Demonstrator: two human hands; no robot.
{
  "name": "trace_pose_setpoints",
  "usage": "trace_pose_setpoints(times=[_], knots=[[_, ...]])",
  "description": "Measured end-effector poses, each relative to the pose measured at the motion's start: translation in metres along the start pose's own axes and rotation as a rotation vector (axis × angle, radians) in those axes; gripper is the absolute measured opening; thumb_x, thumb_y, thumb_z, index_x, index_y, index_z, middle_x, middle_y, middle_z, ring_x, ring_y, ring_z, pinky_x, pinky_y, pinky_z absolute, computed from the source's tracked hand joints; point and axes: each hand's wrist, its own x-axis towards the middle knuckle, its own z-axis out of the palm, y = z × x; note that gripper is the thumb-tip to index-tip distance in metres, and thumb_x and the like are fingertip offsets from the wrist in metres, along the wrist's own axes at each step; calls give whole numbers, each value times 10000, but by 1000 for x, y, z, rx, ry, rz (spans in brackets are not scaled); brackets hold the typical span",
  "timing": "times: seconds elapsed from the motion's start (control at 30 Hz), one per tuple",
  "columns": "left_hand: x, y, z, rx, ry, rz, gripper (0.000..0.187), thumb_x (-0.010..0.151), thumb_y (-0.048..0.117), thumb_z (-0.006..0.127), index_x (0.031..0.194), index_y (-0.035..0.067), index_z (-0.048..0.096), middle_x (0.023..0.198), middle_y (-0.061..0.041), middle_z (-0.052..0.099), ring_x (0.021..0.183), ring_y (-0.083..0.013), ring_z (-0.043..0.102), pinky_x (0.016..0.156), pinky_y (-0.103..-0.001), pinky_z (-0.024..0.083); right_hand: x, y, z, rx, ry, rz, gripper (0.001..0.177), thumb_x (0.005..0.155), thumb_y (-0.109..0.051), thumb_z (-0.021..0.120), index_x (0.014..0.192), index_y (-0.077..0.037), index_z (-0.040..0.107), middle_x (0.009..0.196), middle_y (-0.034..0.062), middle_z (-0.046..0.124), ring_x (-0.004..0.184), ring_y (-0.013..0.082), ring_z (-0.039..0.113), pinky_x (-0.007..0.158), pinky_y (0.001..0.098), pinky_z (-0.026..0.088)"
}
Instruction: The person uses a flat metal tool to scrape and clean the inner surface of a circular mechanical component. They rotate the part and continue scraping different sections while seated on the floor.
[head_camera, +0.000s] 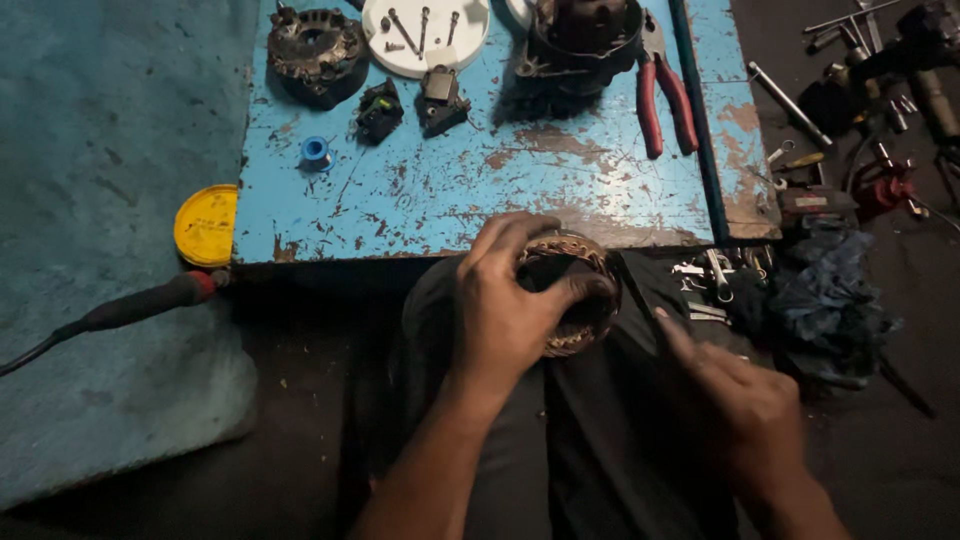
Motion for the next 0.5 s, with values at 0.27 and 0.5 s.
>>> trace_pose_setpoints(times=[0.27,0.5], knots=[[1,-1,0,33,1,16,570,652,292,953,1089,-1,734,1122,-131,731,1032,-273,745,897,-355,602,-8,0,8,-4,72,-19,624,783,-93,735,1394,-176,635,977,128,724,820,298,732,713,387,569],[1,-4,3,34,-7,53,551,662,284,960,1069,-8,731,1098,-128,735,1017,-277,747,905,-363,593,41,-22,1,-42,12,-50,661,794,-120,733,1443,-184,626,899,113,716,690,313,696,627,418,546]])
